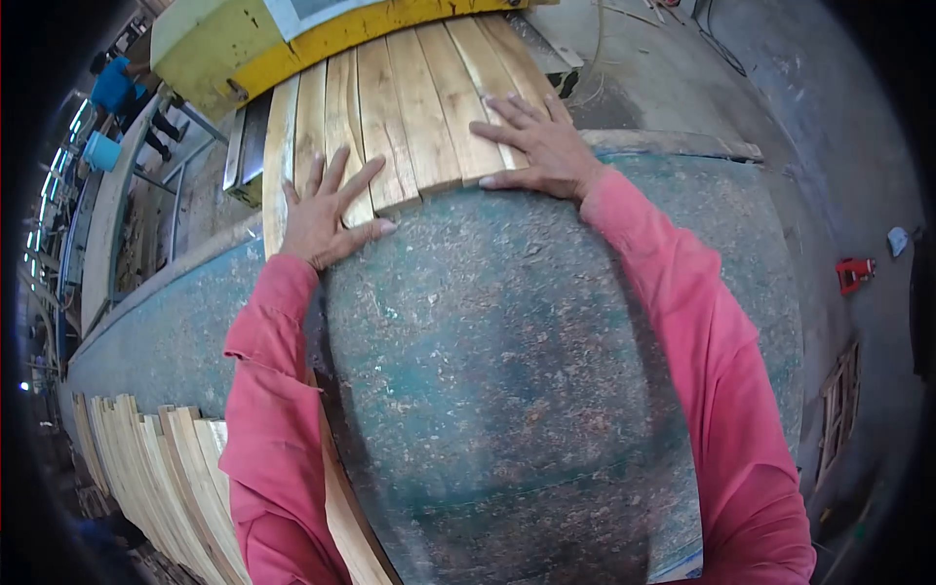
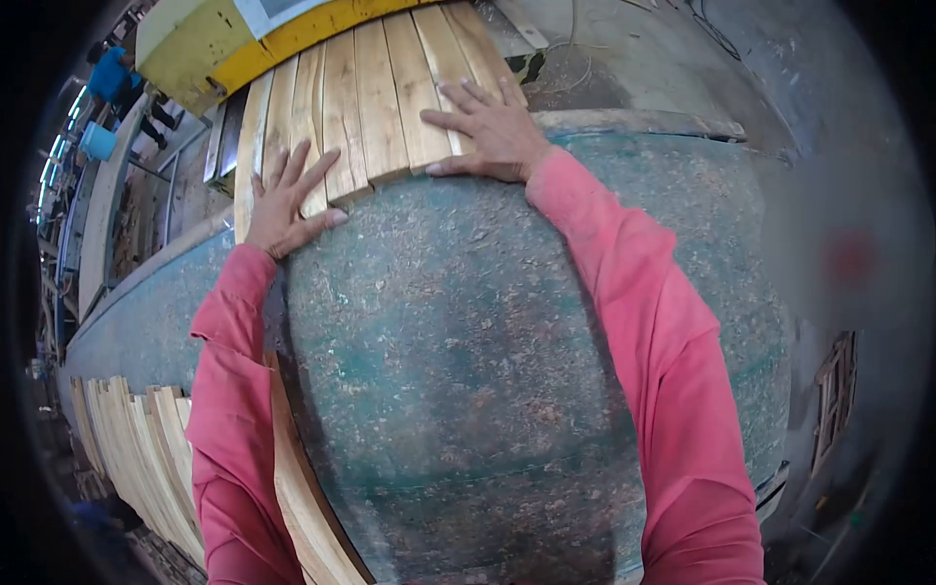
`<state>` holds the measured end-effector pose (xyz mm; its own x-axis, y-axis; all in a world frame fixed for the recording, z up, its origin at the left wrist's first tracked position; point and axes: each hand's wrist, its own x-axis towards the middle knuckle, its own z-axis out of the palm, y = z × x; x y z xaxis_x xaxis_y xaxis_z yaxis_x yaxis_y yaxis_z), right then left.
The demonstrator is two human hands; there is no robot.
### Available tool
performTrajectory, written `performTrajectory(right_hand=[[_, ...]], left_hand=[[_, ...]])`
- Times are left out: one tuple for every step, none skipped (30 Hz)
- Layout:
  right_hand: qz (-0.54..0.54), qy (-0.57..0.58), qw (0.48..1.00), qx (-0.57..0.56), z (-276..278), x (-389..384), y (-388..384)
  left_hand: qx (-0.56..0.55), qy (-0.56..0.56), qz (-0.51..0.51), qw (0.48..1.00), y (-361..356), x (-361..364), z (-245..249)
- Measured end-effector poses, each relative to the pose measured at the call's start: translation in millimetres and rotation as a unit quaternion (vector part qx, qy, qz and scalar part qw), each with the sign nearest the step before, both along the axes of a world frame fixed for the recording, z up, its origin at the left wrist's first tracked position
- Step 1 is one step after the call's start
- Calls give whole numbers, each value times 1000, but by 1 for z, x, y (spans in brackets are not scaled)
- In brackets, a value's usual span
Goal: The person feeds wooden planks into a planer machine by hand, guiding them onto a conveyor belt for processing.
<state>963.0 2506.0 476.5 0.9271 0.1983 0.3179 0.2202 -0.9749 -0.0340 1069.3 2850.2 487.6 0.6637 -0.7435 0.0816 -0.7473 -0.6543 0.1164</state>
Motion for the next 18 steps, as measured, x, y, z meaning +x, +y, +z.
performTrajectory(right_hand=[[-7,-12,1000,-22,-2,3,1],[-5,-10,1000,-23,-2,7,1],[-2,-10,1000,-23,-2,15,0],[0,-10,1000,-21,-4,22,0],[-5,-15,999,-33,-6,27,1],[-10,-11,999,-36,-6,32,3],[-16,-6,999,-39,-6,36,4],[-21,-2,999,-44,-5,40,5],[-22,-2,998,-50,-5,45,6],[-24,-4,998,-56,-7,50,7],[-27,-6,998,-62,-8,56,8],[-32,-8,997,-69,-9,60,10],[-30,-2,997,-66,-9,65,10],[-31,3,998,-59,-10,69,11],[-33,8,998,-53,-8,72,13],[-36,12,998,-47,-7,77,14],[-36,22,998,-35,-4,82,15],[-43,22,998,-35,-5,87,15]], left_hand=[[-1,-12,-3,1000,1,3,-1],[0,-15,-6,1000,1,8,-1],[1,-21,-9,1000,1,14,0],[5,-25,-11,1000,2,19,1],[9,-22,-11,1000,2,23,2],[10,-22,-12,1000,3,28,1],[10,-22,-14,1000,3,34,0],[9,-22,-15,1000,3,40,-2],[8,-24,-17,1000,4,47,-4],[5,-28,-16,999,6,52,-6],[1,-33,-17,999,7,58,-8],[-5,-38,-20,999,7,61,-8],[-14,-27,-16,999,7,63,-6],[-21,-18,-12,1000,7,66,-5],[-30,-8,-9,999,9,71,-5],[-39,1,-6,999,10,75,-5],[-42,12,0,999,10,80,-4],[-42,17,-2,999,8,85,-2]])
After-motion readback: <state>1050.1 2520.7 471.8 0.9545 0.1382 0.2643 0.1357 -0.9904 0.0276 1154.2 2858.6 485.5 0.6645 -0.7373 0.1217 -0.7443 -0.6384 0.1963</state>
